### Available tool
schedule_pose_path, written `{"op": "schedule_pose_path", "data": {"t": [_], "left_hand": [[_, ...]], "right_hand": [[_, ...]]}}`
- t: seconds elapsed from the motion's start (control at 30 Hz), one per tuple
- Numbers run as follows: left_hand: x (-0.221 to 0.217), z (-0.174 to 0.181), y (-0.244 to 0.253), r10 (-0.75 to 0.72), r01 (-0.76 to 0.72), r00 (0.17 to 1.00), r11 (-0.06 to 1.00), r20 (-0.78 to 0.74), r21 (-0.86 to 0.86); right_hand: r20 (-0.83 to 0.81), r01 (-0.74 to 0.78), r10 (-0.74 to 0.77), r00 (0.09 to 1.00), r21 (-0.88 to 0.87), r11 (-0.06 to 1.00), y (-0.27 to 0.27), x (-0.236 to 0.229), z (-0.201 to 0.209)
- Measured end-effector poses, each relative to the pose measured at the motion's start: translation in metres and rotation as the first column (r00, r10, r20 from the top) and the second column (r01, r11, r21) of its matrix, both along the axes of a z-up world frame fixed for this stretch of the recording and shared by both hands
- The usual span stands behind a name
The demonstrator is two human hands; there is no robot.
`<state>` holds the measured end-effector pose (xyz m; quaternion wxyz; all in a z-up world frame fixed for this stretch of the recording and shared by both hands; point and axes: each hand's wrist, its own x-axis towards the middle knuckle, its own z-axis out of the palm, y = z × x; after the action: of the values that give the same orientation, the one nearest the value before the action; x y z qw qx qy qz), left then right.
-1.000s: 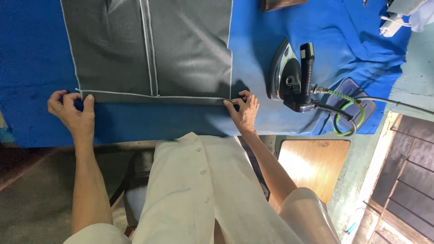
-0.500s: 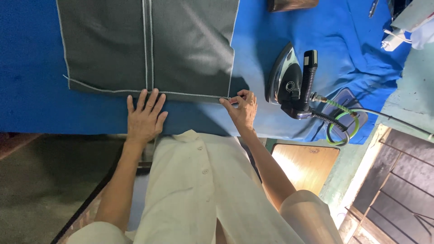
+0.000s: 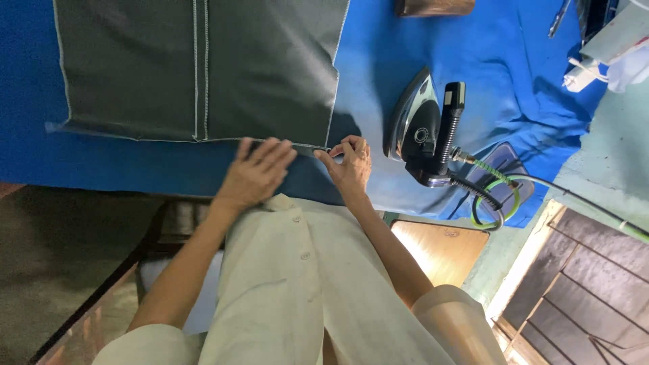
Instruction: The person irons a dark gray garment laid on a blue-covered table. They use a steam iron in the right hand and a wooden pressing block in the left hand, repeatedly pressing seams and edges while adjusting the fabric. The garment remains on the table throughout the clip.
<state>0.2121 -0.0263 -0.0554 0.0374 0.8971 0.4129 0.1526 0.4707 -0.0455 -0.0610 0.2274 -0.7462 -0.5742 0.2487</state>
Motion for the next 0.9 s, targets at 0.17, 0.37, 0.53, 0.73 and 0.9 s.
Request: {"op": "schedule_pose_path", "data": {"t": [0.17,0.37,0.53,0.73,0.9], "left_hand": [[0.028,-0.007,0.002,-0.016,0.025,0.993,0.997,0.119,-0.074],[0.029,-0.01,0.004,-0.011,0.021,0.989,0.998,0.148,-0.064],[0.026,-0.009,0.003,0.007,0.0,0.989,0.999,0.149,-0.052],[0.028,-0.009,0.006,-0.024,0.036,0.979,0.998,0.202,-0.052],[0.027,-0.008,0.004,-0.012,0.027,0.982,0.996,0.191,-0.08]], "right_hand": [[0.024,0.0,0.0,1.0,0.006,1.0,0.003,-0.001,0.004],[-0.15,0.085,-0.084,0.985,0.003,0.996,0.011,0.01,0.027],[0.021,0.116,-0.125,0.992,0.249,0.962,0.048,0.088,0.115],[0.247,0.139,-0.181,0.952,0.179,0.974,0.068,0.184,0.116],[-0.318,0.256,-0.366,0.874,-0.339,0.905,0.089,0.147,0.119]]}}
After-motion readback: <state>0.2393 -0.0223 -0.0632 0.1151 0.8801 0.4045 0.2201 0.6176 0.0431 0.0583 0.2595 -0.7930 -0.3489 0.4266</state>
